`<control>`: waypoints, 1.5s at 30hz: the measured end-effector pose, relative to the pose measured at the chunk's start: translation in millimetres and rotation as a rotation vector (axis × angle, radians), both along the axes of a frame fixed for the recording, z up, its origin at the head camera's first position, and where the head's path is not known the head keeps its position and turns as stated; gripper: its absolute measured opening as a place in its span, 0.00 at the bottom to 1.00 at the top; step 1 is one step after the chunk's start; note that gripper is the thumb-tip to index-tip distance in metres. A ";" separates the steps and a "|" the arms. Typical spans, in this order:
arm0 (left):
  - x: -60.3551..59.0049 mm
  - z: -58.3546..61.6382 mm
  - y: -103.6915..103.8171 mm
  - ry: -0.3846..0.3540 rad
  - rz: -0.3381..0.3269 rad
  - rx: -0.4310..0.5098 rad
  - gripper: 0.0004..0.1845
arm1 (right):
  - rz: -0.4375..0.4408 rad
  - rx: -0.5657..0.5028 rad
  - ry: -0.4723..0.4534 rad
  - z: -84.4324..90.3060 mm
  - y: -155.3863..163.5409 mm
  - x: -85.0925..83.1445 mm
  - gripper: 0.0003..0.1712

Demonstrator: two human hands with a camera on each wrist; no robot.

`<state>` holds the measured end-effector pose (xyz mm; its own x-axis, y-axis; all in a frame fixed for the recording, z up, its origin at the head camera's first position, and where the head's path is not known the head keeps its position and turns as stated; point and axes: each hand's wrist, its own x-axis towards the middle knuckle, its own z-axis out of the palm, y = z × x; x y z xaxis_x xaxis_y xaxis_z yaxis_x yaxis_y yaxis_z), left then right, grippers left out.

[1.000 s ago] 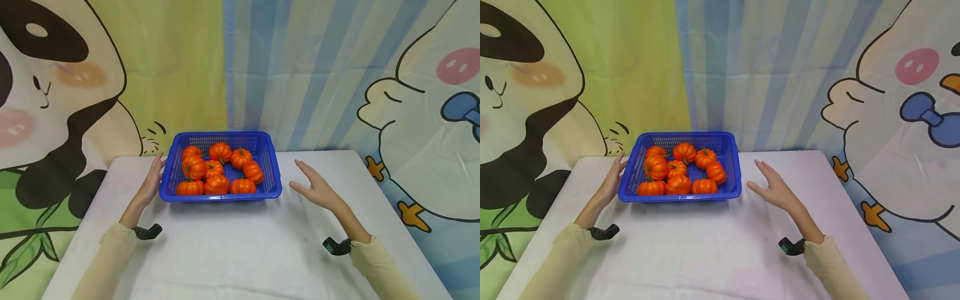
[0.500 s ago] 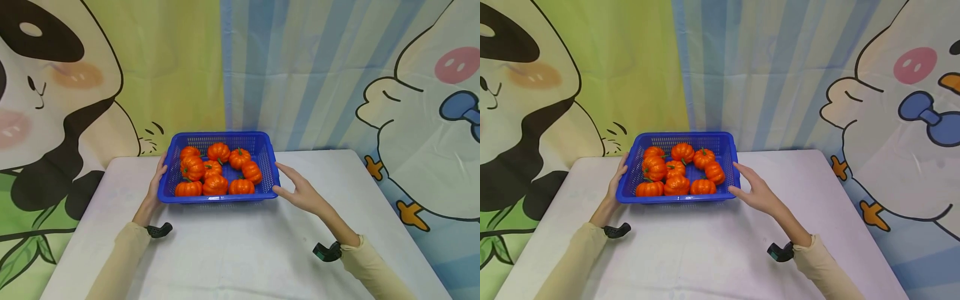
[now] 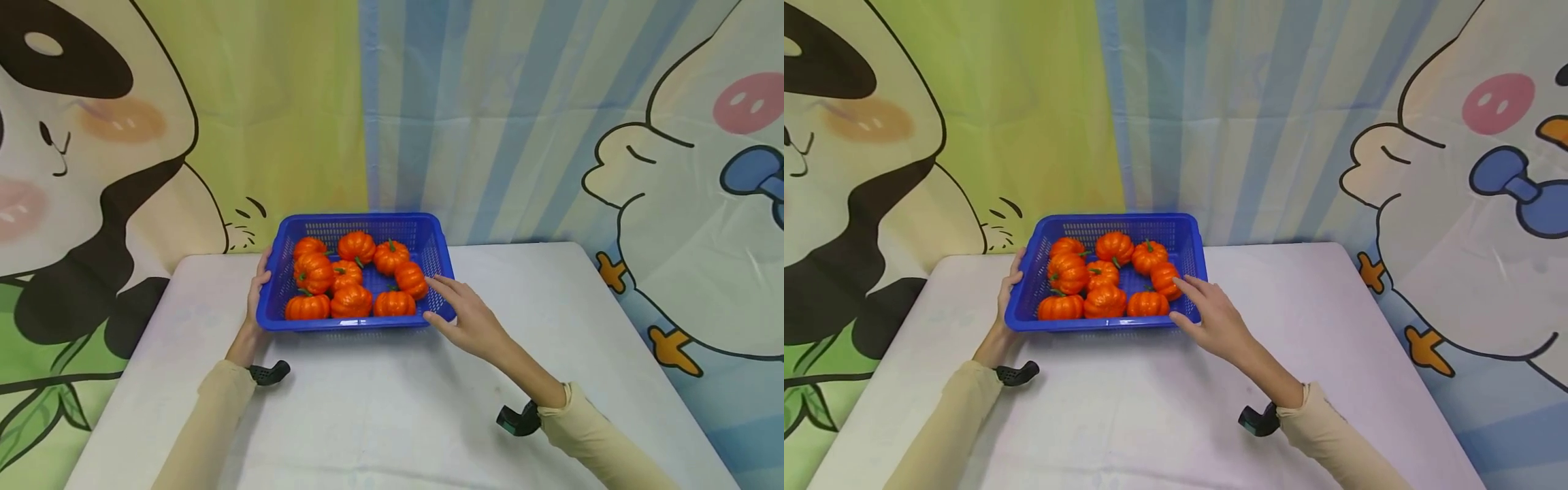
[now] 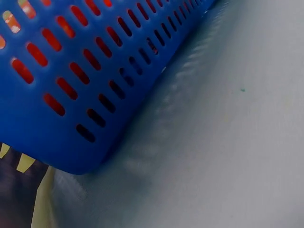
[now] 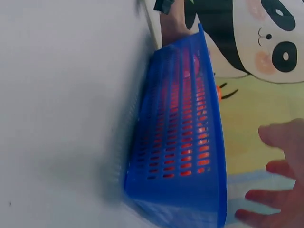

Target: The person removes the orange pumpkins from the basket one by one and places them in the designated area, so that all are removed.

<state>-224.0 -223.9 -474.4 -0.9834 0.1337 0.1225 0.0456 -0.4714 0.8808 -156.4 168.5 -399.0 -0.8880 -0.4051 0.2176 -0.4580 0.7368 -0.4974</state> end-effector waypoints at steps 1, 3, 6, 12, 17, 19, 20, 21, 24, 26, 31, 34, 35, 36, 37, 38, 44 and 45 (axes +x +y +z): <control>-0.4 0.2 0.4 0.002 -0.003 0.022 0.32 | -0.011 0.014 0.011 0.8 -2.2 0.8 0.34; -1.3 0.6 1.9 0.005 -0.008 0.060 0.32 | -0.029 0.019 0.007 2.4 -6.5 2.5 0.33; -3.5 0.8 4.3 0.006 -0.015 0.080 0.33 | -0.020 0.012 -0.010 5.6 -12.8 3.3 0.33; -4.9 0.3 6.3 0.024 -0.004 0.110 0.33 | 0.057 -0.035 -0.068 7.7 -24.9 0.7 0.32; -5.3 0.1 6.8 0.037 0.030 0.078 0.33 | 0.139 -0.058 -0.083 7.6 -36.4 -4.5 0.30; -5.0 0.2 6.6 0.035 0.031 0.084 0.33 | 0.167 -0.062 -0.094 9.7 -43.6 -8.2 0.29; -4.7 0.2 6.3 0.032 0.031 0.087 0.33 | 0.182 -0.064 -0.100 10.9 -48.0 -10.8 0.28; -4.4 0.0 5.8 0.032 0.030 0.089 0.33 | 0.199 -0.063 -0.103 11.9 -52.6 -14.1 0.28; -3.4 0.1 4.7 0.037 0.037 0.093 0.32 | 0.233 -0.044 -0.131 14.9 -69.2 -26.7 0.27; -2.5 0.3 4.5 0.043 0.047 0.089 0.32 | 0.265 -0.035 -0.148 16.5 -82.2 -37.5 0.27; -0.4 0.2 5.2 0.033 0.059 0.098 0.32 | 0.320 0.031 -0.185 23.8 -117.7 -64.6 0.29; 0.8 -0.1 5.4 0.023 0.064 0.103 0.32 | 0.353 0.109 -0.187 29.3 -139.6 -78.8 0.30; 1.3 -0.2 5.6 0.024 0.067 0.107 0.32 | 0.362 0.135 -0.186 30.7 -146.7 -83.2 0.30; 1.6 -0.3 5.8 0.025 0.070 0.106 0.31 | 0.371 0.155 -0.186 31.5 -153.6 -87.5 0.30; 1.7 -0.7 5.9 0.029 0.072 0.102 0.32 | 0.378 0.178 -0.185 32.2 -160.3 -91.6 0.31; 2.0 -0.8 6.3 0.033 0.071 0.098 0.32 | 0.383 0.199 -0.187 32.5 -166.6 -95.4 0.31; 2.1 0.1 8.7 0.015 0.060 0.098 0.32 | 0.404 0.315 -0.202 31.7 -193.8 -112.5 0.34; 1.8 0.6 8.9 0.011 0.060 0.104 0.32 | 0.411 0.330 -0.204 31.3 -196.7 -114.5 0.34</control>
<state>-222.1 -215.1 -473.8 -0.9878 0.0609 0.1433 0.0856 -0.5566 0.8263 -270.9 -28.1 -367.7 -0.6535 -0.7442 -0.1384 -0.6592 0.6493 -0.3793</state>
